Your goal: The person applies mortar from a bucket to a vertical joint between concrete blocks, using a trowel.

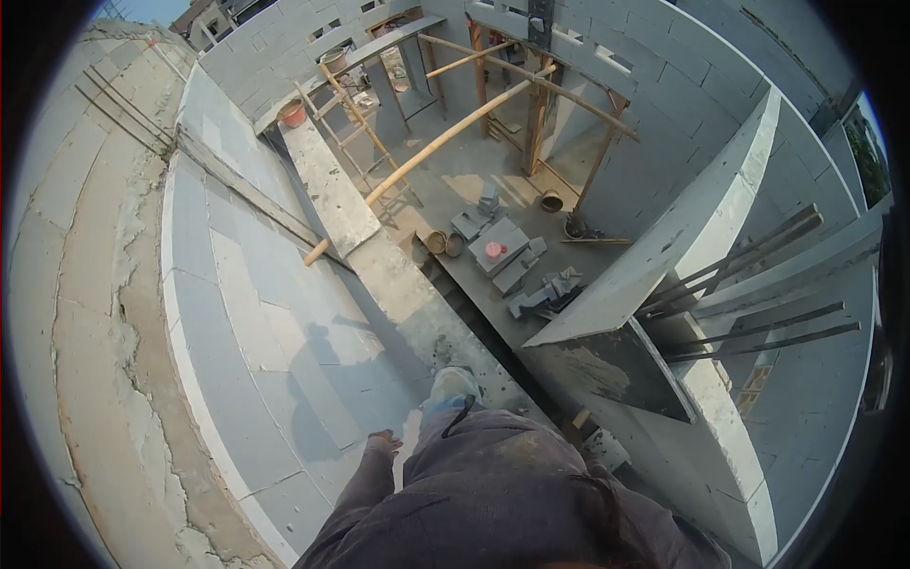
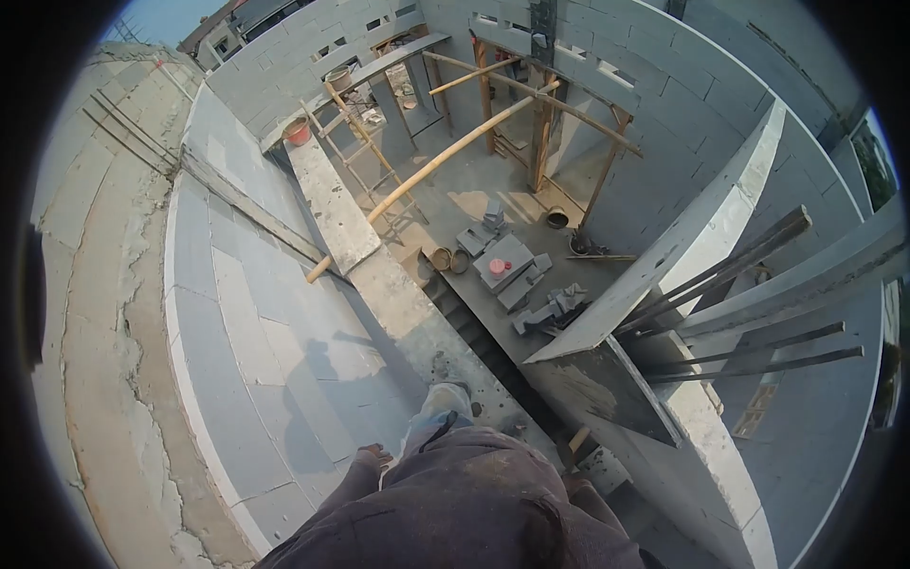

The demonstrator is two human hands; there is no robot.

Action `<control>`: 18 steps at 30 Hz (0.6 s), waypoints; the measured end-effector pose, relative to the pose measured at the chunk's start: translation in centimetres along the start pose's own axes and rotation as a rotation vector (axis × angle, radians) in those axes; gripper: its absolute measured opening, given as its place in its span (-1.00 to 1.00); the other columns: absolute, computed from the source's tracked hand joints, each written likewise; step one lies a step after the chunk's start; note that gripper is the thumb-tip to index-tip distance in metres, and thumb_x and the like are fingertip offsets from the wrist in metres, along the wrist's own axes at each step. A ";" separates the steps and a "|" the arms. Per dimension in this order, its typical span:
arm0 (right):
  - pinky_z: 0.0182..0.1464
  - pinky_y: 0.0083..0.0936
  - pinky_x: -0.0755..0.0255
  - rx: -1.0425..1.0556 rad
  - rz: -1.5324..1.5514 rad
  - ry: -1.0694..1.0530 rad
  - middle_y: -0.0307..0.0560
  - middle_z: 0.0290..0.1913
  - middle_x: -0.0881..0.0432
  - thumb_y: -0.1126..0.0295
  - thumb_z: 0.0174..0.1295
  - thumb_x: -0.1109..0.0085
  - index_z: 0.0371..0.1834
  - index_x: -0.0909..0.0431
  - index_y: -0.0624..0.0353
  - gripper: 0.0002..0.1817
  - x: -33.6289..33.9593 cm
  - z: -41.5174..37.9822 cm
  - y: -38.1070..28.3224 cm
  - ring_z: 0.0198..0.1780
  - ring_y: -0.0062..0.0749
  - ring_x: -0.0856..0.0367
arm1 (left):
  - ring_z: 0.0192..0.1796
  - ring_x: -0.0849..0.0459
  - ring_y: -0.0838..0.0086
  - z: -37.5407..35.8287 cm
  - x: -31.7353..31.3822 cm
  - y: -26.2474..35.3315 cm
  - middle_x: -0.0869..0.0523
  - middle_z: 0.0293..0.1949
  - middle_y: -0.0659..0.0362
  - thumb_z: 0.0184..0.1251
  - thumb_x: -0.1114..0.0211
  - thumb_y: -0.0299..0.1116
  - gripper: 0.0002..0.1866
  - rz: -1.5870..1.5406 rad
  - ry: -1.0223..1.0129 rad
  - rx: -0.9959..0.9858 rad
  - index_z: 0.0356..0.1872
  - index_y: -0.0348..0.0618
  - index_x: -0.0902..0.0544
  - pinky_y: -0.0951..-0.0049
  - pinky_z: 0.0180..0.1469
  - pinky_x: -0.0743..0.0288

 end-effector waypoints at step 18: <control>-0.52 -0.17 -0.36 -0.530 1.332 0.250 0.04 -0.31 -0.68 0.17 0.29 -0.34 -0.05 -0.61 0.31 -0.60 33.5 1.3 -24.4 -0.45 -0.29 -0.61 | -0.16 -0.80 0.24 9.3 10.2 26.8 -0.75 0.04 0.00 0.52 -0.12 -0.34 -0.61 -0.234 0.035 -0.249 0.29 -0.17 -0.46 0.22 -0.20 -0.60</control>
Point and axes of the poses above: each hand's wrist, its own z-axis towards the middle knuckle, its own x-axis out of the back of the hand, y = z × x, the point moved 8 cm from there along z, towards the middle knuckle
